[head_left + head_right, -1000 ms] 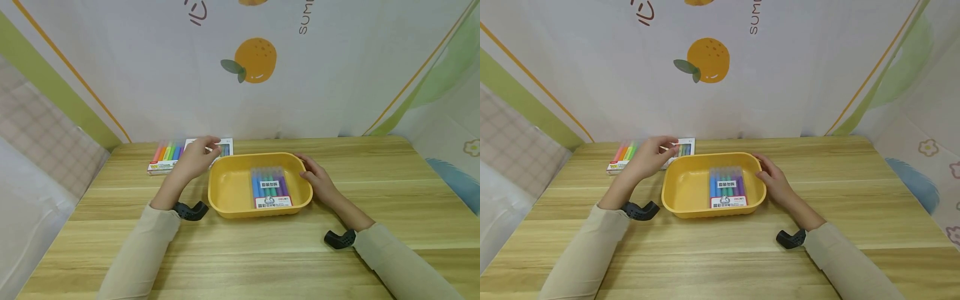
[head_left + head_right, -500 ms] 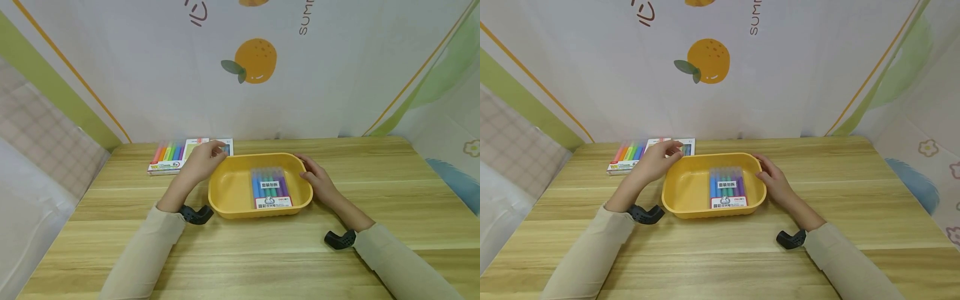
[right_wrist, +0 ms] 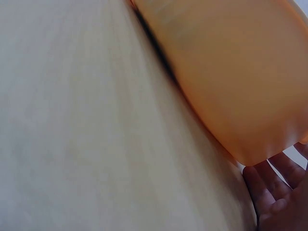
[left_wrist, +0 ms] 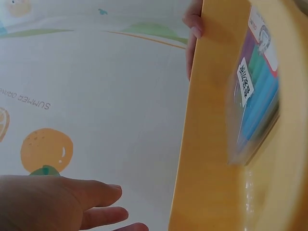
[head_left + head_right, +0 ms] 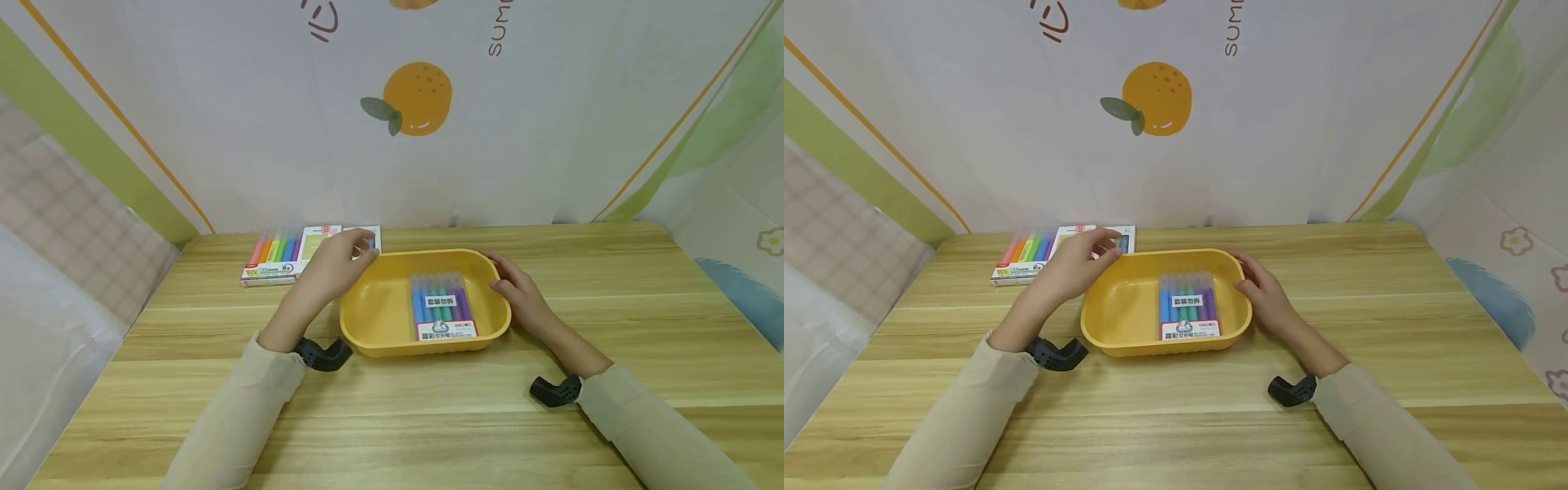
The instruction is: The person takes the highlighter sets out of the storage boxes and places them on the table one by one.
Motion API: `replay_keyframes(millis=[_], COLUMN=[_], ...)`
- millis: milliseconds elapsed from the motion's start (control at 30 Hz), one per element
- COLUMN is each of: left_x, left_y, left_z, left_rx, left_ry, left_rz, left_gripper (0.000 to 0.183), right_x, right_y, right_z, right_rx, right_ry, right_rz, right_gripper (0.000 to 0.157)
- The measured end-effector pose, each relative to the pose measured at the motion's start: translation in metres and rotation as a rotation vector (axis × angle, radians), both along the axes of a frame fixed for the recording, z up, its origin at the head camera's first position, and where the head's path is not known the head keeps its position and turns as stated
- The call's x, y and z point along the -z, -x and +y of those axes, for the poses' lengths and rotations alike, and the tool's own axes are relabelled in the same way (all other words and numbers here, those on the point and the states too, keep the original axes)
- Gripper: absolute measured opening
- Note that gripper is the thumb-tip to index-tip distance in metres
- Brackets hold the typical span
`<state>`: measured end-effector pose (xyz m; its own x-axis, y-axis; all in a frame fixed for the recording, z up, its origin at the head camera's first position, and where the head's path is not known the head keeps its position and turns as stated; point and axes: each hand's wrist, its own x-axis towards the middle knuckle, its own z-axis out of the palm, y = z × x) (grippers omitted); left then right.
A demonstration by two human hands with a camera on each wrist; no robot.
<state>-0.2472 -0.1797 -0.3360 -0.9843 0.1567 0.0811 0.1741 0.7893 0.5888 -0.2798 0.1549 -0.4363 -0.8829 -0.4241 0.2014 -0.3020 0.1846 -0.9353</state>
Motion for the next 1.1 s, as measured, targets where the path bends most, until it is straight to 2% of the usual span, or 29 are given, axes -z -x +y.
replay_keyframes(millis=[400,833,1100], left_x=[-0.003,0.005,0.010], left_y=[-0.004,-0.007,-0.007], left_z=[0.010,0.021,0.028], left_rx=[0.011,0.071,0.101], left_ry=[-0.008,-0.036,-0.018], left_rz=[-0.015,-0.022,-0.029], left_gripper=[0.043,0.043,0.041], right_x=[0.000,0.001,0.001], right_y=[0.000,0.000,0.001], right_z=[0.000,0.001,0.001], right_rx=[0.001,0.014,0.015], right_ry=[-0.006,-0.024,-0.027], right_rz=[0.012,0.010,0.015], right_gripper=[0.054,0.054,0.054])
